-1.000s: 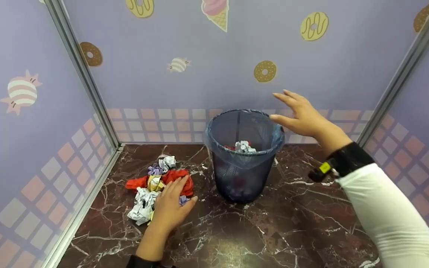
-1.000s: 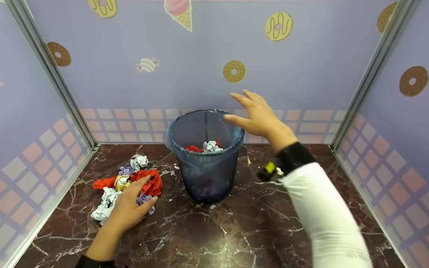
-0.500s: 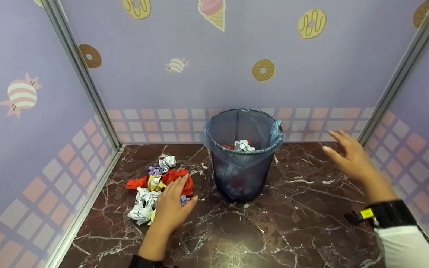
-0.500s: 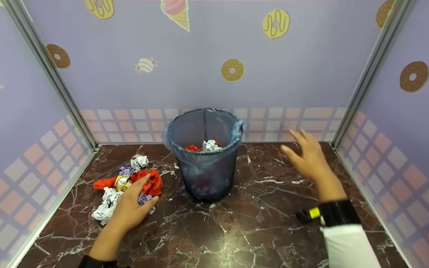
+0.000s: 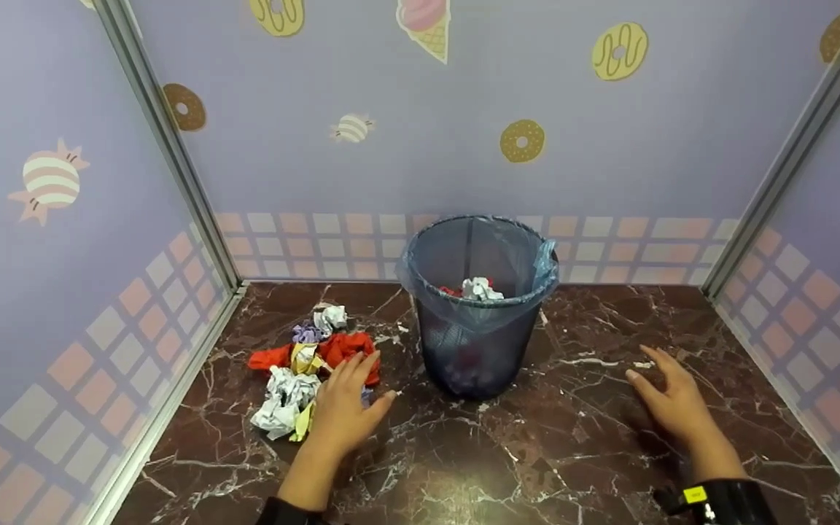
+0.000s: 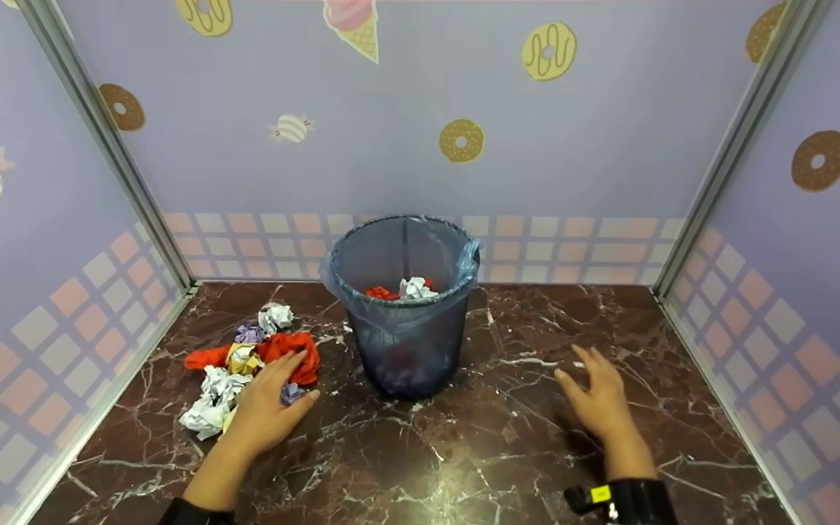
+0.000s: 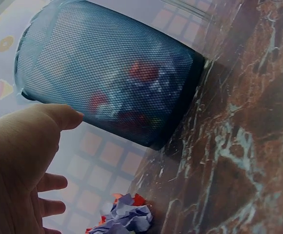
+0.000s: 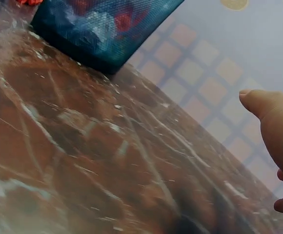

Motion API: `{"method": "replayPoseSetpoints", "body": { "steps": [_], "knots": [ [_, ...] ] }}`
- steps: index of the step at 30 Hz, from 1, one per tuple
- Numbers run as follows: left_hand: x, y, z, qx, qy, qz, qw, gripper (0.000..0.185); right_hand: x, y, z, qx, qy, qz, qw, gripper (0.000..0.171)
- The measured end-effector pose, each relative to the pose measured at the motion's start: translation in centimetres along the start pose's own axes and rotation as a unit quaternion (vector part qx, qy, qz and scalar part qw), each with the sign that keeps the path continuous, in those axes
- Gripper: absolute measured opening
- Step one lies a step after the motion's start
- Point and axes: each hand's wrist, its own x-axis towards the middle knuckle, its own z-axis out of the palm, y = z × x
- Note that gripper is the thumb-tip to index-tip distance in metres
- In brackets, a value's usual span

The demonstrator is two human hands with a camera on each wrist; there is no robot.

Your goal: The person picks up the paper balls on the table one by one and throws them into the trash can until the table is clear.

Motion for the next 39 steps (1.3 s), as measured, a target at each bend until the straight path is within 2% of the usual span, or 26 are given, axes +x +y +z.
{"method": "replayPoseSetpoints", "body": {
  "steps": [7, 10, 16, 22, 28, 33, 39],
  "knots": [
    [-0.4, 0.3, 0.6, -0.01, 0.002, 0.014, 0.9998, 0.072, -1.0, -1.2, 1.4, 0.045, 0.025, 0.0, 0.999, 0.063],
    [-0.4, 0.3, 0.6, -0.013, -0.002, 0.008, 0.9999, 0.072, -1.1, -1.7, 1.7, 0.058, 0.029, 0.005, 0.998, 0.063],
    [-0.6, 0.3, 0.7, -0.016, -0.003, 0.001, 0.9999, 0.072, -1.4, -2.0, 2.0, 0.068, 0.021, 0.028, 0.997, 0.066],
    [-0.5, 0.2, 0.6, -0.013, 0.0, -0.002, 0.9999, 0.072, -1.2, -1.8, 2.6, 0.077, 0.03, 0.024, 0.996, 0.064],
    [-0.4, 0.0, 0.4, -0.014, 0.001, -0.003, 0.9999, 0.072, -1.1, -2.0, 2.5, 0.07, 0.016, 0.027, 0.997, 0.067],
    [0.1, -0.4, -0.4, -0.008, 0.007, -0.005, 0.9999, 0.072, -0.9, -2.8, 2.6, 0.067, 0.028, 0.018, 0.997, 0.066],
    [1.1, -1.9, -2.5, 0.019, -0.008, -0.033, 0.9993, 0.076, -0.1, -4.7, 3.7, 0.072, 0.038, -0.02, 0.996, 0.061]
  ]
}}
